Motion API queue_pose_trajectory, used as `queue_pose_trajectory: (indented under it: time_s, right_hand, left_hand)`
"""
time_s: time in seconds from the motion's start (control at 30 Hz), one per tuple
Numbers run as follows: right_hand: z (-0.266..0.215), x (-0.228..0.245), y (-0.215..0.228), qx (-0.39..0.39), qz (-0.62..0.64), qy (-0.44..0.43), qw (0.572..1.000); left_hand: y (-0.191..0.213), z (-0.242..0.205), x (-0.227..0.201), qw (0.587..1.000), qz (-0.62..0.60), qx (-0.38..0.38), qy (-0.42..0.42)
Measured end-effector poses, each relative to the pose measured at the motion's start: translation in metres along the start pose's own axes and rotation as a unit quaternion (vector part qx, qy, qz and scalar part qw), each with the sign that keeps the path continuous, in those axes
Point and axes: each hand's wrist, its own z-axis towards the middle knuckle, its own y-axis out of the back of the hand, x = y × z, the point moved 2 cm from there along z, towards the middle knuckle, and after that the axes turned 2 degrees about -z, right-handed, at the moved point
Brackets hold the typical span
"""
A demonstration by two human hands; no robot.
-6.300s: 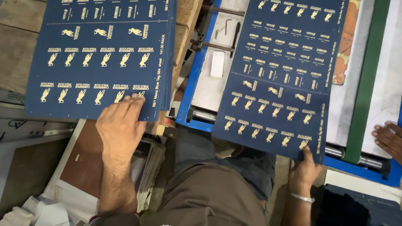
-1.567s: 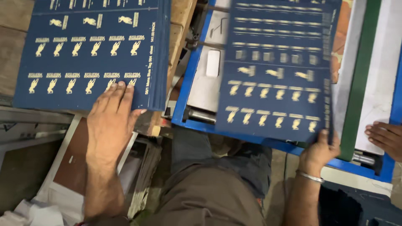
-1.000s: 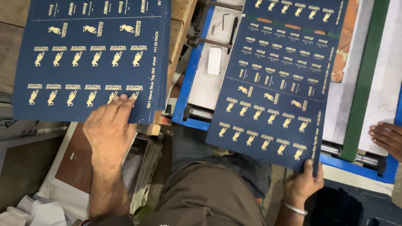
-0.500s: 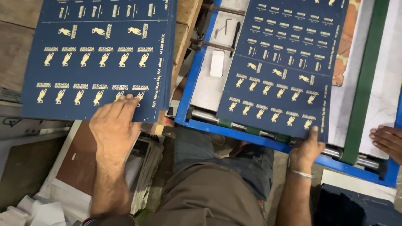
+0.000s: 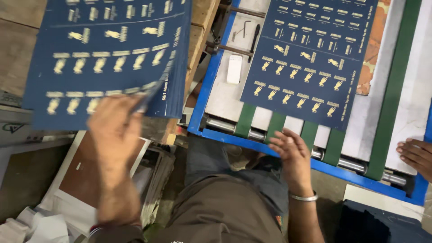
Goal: The person repeatedly picks up blue printed sheets from a stack on the left and places them onto a blue roller machine on the right. The person handles the sheets one at a time, feeding them into the rollers and stacking the processed sheets on the machine's surface.
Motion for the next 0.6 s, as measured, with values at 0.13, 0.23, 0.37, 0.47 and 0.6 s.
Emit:
queue_pose_trajectory:
  time_s: [0.13, 0.23, 0.37, 0.47, 0.6]
  right_hand:
    - [-0.018, 0.022, -0.088, 0.227, 0.036, 0.015, 0.973]
    - [-0.025, 0.017, -0.116, 0.195, 0.141, -0.087, 0.967]
    - [-0.016, 0.022, -0.095, 0.035, -0.57, 0.231, 0.788]
    - [0.012, 0.015, -0.049, -0.089, 0.112, 0.031, 0.989]
    - [0.03, 0.012, 0.037, -0.207, 0.049, 0.124, 0.969]
  left_hand:
    - [-0.061, -0.012, -0.075, 0.978, 0.088, 0.08, -0.169]
    - [-0.088, -0.02, -0.122, 0.96, 0.051, 0.191, -0.197]
    - [-0.078, -0.021, -0.12, 0.943, 0.089, 0.257, -0.19]
    - [-0.048, -0.013, -0.08, 0.95, 0.172, 0.219, -0.143]
    - [-0.019, 0.008, -0.026, 0.954, 0.231, 0.174, -0.077]
